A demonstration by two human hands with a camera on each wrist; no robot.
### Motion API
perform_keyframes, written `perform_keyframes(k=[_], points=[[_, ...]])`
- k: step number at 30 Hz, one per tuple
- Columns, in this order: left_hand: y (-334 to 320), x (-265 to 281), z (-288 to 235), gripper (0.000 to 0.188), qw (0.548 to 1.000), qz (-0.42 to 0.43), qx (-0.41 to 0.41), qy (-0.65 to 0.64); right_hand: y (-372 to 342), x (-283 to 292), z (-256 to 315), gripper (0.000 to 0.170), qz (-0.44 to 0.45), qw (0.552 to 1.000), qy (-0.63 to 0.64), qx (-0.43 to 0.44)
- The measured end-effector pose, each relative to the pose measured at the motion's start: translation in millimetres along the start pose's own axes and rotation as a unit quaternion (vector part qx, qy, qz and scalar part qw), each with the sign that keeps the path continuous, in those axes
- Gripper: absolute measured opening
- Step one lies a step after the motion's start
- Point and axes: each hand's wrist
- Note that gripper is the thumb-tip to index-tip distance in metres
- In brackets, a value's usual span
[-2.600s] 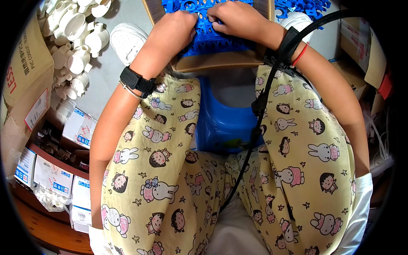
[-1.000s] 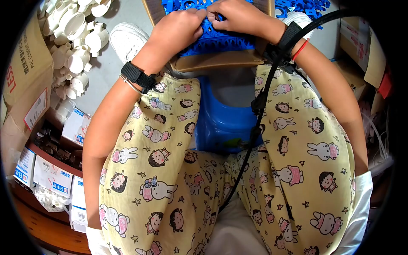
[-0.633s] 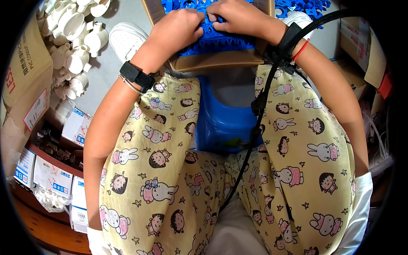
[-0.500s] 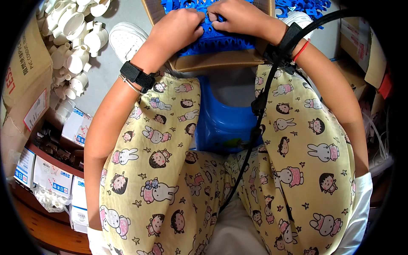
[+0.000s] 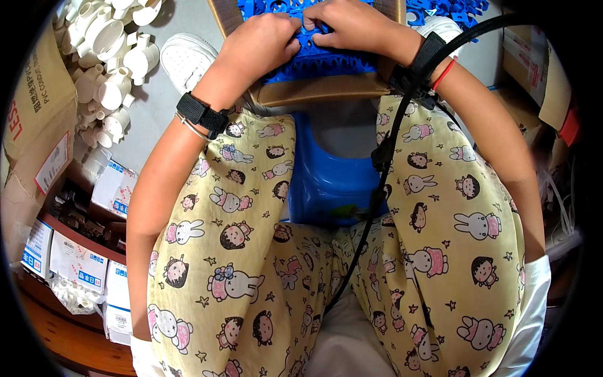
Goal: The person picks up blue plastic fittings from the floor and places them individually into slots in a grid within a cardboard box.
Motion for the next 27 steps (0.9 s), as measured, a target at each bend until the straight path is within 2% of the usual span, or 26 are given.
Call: perform_keyframes(k=[27], points=[[2.2, 0.5, 1.9, 0.018, 1.0, -0.004, 0.002, -0.014, 1.8, -2.2, -3.1, 0.018, -0.02, 0.999, 0.026, 0.038]])
Point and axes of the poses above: each hand's wrist, its own y-axis towards the middle knuckle, its own x-axis out of the back of the hand, z = x × y, and after that the axes turned 15 degrees about z, right-handed
